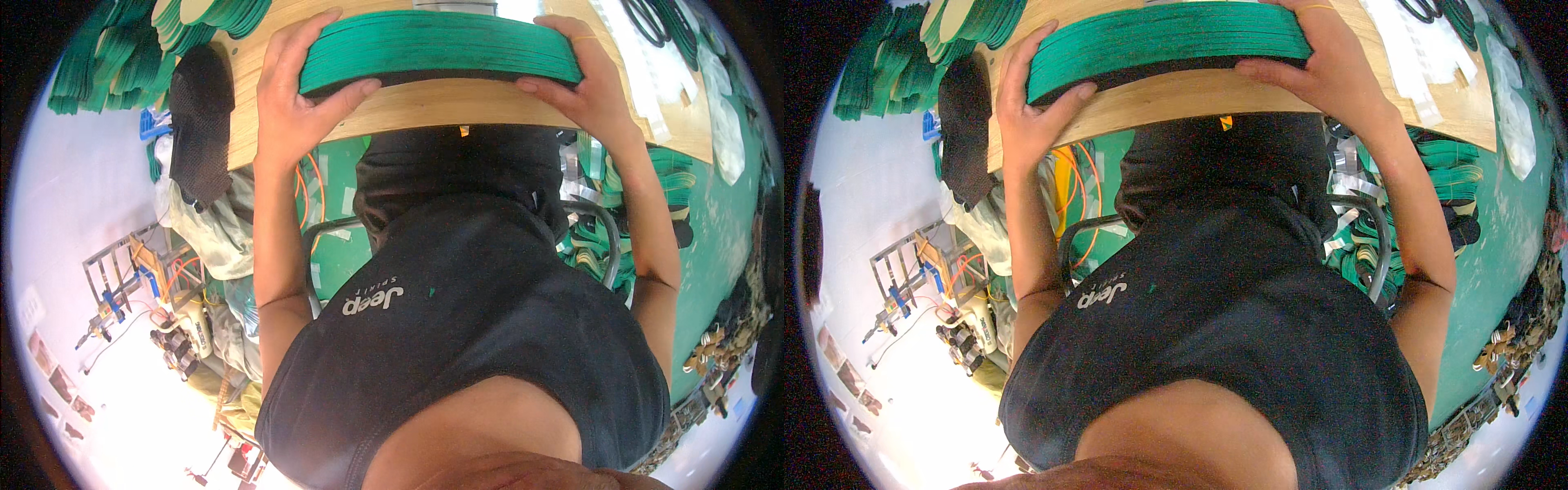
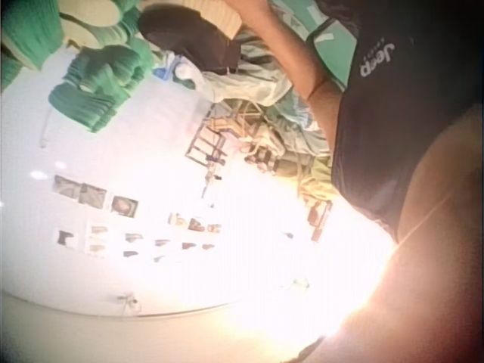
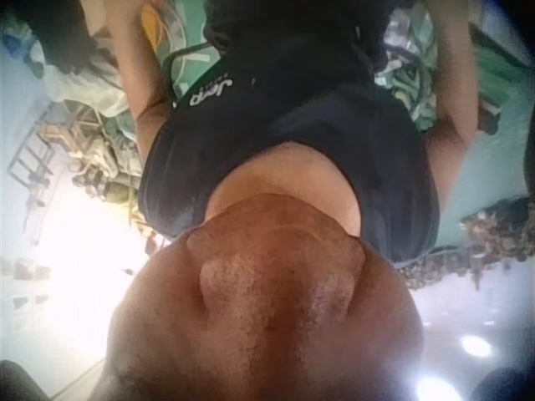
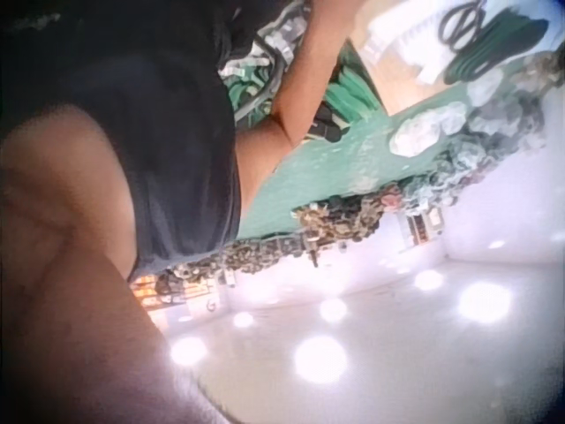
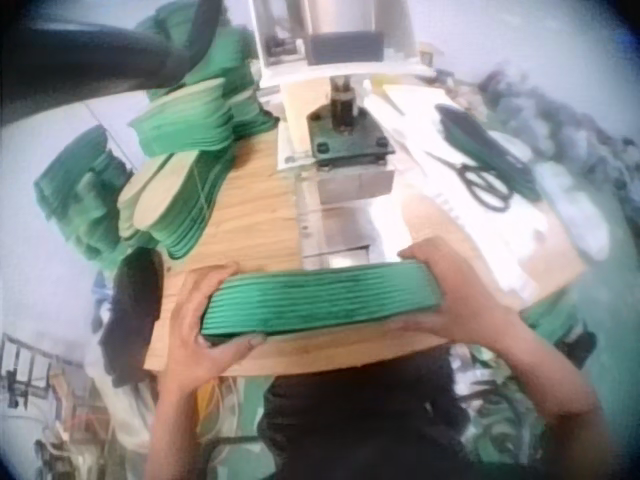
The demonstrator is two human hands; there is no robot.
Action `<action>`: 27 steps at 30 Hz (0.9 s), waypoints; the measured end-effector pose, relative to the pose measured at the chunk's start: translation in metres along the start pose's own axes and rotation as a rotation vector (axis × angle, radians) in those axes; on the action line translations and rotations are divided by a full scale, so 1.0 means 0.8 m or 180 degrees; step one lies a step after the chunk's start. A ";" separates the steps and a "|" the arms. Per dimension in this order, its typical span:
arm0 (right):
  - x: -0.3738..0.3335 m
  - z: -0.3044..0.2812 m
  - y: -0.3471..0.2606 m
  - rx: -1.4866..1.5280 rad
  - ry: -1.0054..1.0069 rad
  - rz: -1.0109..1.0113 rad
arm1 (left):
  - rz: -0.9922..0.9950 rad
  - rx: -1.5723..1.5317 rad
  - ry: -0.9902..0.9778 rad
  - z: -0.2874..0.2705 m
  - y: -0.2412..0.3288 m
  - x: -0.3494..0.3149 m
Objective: The person cuts a strip of stickers using shears and then peels the stickers one at a time to apply them onto shoe insoles from a stack on the workbench.
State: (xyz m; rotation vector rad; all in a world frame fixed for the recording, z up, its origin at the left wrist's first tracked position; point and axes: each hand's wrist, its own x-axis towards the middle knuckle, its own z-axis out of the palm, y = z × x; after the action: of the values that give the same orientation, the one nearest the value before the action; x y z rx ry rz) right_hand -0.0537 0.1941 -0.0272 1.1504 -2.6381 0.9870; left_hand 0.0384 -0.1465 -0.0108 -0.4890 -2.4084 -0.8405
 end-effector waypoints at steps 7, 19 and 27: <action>0.062 -0.032 -0.044 0.0428 -0.0436 0.1357 | -0.1686 -0.0754 -0.0231 -0.029 0.013 0.028; 0.028 0.034 -0.001 0.1181 0.0713 0.0953 | -0.1171 -0.1213 -0.0266 0.012 -0.068 0.014; 0.020 0.008 -0.020 0.0920 0.0252 0.1238 | -0.1206 -0.1293 -0.0325 -0.004 -0.070 -0.003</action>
State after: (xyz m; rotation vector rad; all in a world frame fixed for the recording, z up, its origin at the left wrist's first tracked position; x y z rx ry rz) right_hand -0.0530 0.1722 -0.0181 0.6231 -2.7772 1.4856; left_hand 0.0137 -0.1904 -0.0362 -0.2246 -2.4646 -1.5189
